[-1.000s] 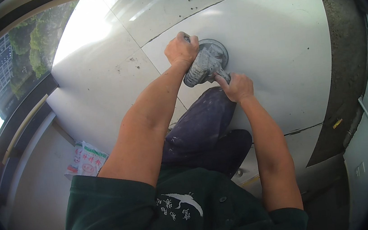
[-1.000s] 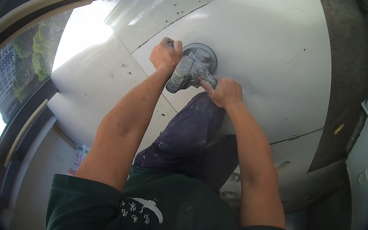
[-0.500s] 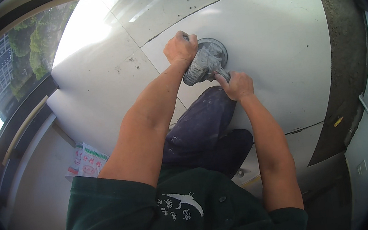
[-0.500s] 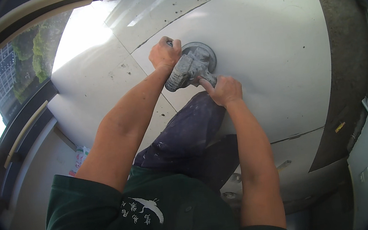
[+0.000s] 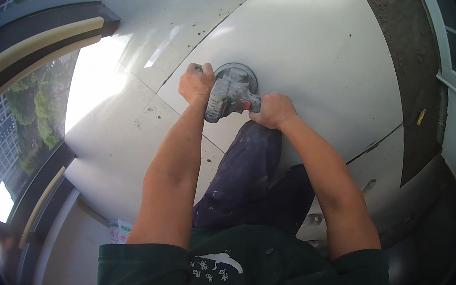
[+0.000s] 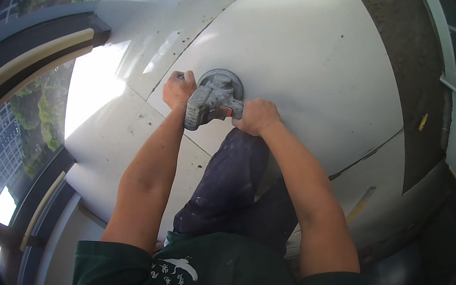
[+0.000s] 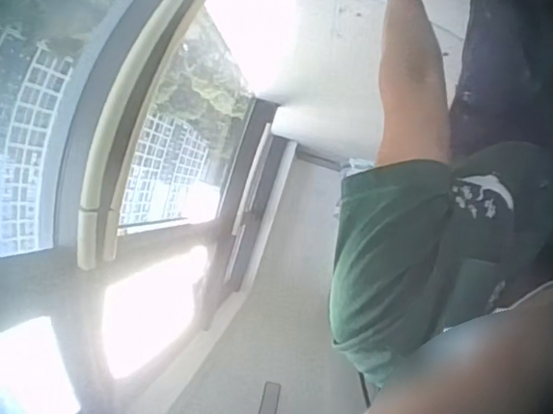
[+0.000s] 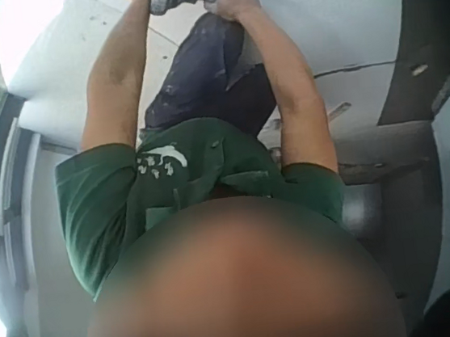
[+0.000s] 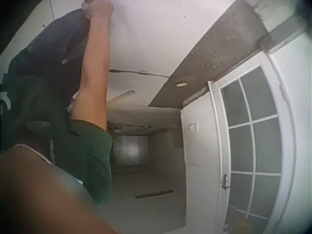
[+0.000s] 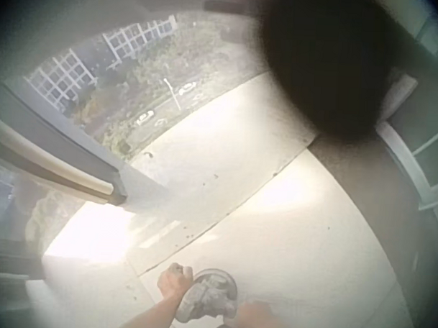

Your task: Laying large white tiles on a floor using a suction cup lifter and a rubber mallet to level them.

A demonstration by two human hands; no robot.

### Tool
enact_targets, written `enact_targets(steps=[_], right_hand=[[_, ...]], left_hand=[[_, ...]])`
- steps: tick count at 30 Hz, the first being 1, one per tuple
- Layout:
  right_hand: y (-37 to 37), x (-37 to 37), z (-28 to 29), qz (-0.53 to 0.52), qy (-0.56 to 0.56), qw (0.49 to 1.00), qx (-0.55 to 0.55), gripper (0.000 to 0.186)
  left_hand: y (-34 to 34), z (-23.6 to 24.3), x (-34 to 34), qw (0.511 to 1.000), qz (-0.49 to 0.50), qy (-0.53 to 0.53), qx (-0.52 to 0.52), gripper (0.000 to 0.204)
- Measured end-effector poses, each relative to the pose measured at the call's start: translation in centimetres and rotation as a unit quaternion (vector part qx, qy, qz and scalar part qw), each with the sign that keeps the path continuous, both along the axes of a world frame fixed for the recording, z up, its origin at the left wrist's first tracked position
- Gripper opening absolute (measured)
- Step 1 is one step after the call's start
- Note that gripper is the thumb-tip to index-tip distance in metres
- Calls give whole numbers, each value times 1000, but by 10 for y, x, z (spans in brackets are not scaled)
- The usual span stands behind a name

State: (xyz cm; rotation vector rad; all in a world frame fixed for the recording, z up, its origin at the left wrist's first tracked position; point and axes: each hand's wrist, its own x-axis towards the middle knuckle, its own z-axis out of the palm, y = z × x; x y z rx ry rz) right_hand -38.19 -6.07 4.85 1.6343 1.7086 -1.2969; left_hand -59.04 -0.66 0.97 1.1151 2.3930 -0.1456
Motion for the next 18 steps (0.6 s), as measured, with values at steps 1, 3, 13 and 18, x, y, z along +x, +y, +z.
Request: enact_targets(steps=[1, 3, 13, 18], right_hand=[[4, 2, 2, 5, 8, 1000, -22, 55], [5, 4, 4, -5, 6, 999, -38, 54], [-25, 4, -16, -105, 39, 994, -11, 29], [30, 52, -12, -224, 6, 975, 12, 28]], left_hand=[[3, -1, 2, 1000, 0, 4, 5, 36], [3, -2, 4, 1000, -9, 7, 7, 37], [42, 0, 32, 991, -135, 3, 22, 36], [132, 5, 110, 970, -238, -33, 35, 37]])
